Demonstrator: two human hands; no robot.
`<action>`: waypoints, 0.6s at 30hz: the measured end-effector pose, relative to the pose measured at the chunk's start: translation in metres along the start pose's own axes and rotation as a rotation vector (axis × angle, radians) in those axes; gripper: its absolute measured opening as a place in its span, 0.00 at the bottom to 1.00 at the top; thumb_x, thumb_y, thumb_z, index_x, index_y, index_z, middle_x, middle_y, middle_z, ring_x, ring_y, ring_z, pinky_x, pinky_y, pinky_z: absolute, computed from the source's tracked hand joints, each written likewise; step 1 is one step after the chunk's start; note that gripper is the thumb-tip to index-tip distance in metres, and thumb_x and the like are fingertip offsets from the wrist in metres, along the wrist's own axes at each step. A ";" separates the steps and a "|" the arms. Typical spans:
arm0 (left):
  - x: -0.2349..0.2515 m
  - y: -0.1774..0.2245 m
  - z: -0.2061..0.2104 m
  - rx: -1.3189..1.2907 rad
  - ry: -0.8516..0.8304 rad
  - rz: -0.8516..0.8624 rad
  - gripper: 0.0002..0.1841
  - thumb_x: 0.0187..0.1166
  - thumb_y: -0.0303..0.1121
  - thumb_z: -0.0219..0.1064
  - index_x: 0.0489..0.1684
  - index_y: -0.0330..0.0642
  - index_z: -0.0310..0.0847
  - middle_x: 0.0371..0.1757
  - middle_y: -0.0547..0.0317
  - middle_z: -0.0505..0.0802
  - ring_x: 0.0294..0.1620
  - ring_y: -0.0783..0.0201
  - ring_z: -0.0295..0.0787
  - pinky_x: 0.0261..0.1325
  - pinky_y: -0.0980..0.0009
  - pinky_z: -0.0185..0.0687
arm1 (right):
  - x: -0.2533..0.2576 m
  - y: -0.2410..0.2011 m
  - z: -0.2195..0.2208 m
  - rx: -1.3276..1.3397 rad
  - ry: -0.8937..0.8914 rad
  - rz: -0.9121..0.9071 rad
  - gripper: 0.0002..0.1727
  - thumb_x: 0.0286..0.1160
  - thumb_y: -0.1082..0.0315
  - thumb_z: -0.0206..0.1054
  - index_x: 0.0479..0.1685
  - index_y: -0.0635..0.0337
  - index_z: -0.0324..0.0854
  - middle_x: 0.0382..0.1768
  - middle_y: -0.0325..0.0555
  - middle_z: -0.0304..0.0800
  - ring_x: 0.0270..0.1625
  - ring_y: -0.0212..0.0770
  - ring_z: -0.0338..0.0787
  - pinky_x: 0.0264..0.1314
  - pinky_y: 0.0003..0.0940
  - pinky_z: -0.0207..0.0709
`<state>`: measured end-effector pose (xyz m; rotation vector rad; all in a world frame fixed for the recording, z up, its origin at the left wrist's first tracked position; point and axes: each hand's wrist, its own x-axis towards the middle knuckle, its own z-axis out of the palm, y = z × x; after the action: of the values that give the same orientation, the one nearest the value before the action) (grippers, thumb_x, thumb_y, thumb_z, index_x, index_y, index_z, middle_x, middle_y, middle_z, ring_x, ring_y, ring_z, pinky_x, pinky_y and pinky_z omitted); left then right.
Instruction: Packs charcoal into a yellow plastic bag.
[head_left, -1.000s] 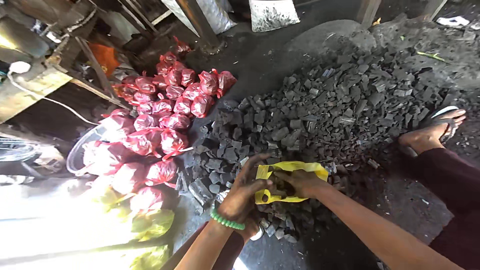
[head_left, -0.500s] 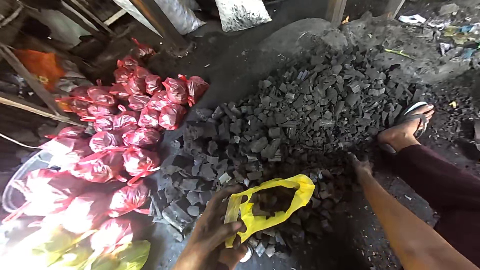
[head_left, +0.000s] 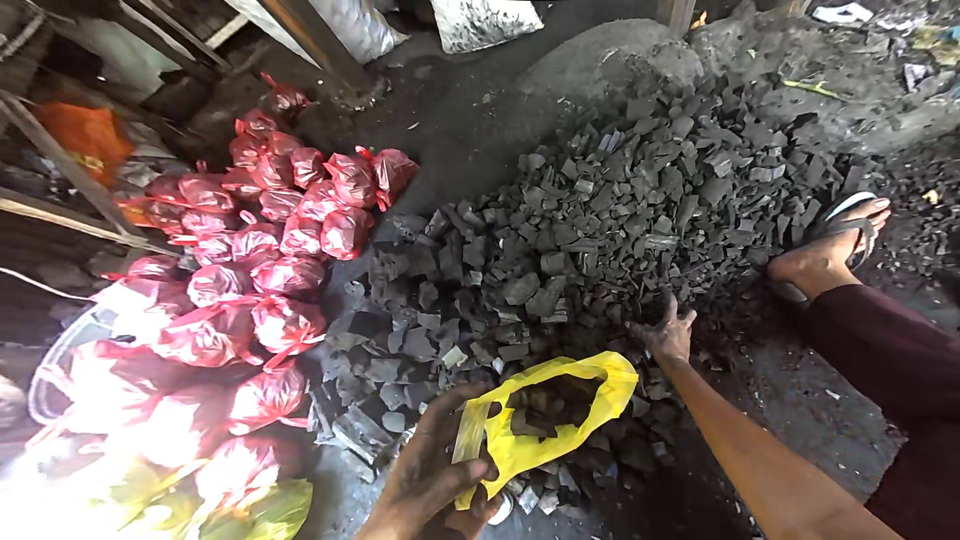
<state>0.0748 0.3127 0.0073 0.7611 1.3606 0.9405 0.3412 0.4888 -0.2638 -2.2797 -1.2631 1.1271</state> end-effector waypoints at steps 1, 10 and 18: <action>0.000 0.000 0.000 0.000 -0.002 0.002 0.36 0.68 0.33 0.72 0.78 0.47 0.59 0.64 0.61 0.89 0.34 0.70 0.91 0.29 0.75 0.88 | 0.002 -0.005 0.000 -0.010 -0.001 0.012 0.61 0.55 0.52 0.89 0.94 0.42 0.53 0.89 0.78 0.42 0.78 0.82 0.69 0.68 0.70 0.76; -0.004 -0.002 -0.002 -0.017 0.013 0.006 0.37 0.68 0.33 0.72 0.79 0.44 0.59 0.64 0.60 0.89 0.36 0.69 0.91 0.31 0.74 0.89 | 0.028 -0.004 -0.008 0.165 -0.014 0.013 0.45 0.63 0.55 0.85 0.85 0.50 0.69 0.87 0.81 0.47 0.78 0.81 0.69 0.70 0.74 0.71; 0.002 -0.004 0.002 -0.038 0.087 0.010 0.32 0.64 0.32 0.71 0.75 0.48 0.72 0.50 0.56 0.93 0.32 0.68 0.91 0.29 0.74 0.88 | 0.001 0.007 -0.047 0.854 -0.432 0.125 0.27 0.73 0.69 0.72 0.72 0.45 0.72 0.51 0.51 0.85 0.45 0.47 0.87 0.39 0.47 0.84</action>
<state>0.0771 0.3131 0.0033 0.7054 1.4117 1.0149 0.3808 0.4908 -0.2385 -1.5221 -0.5507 1.8234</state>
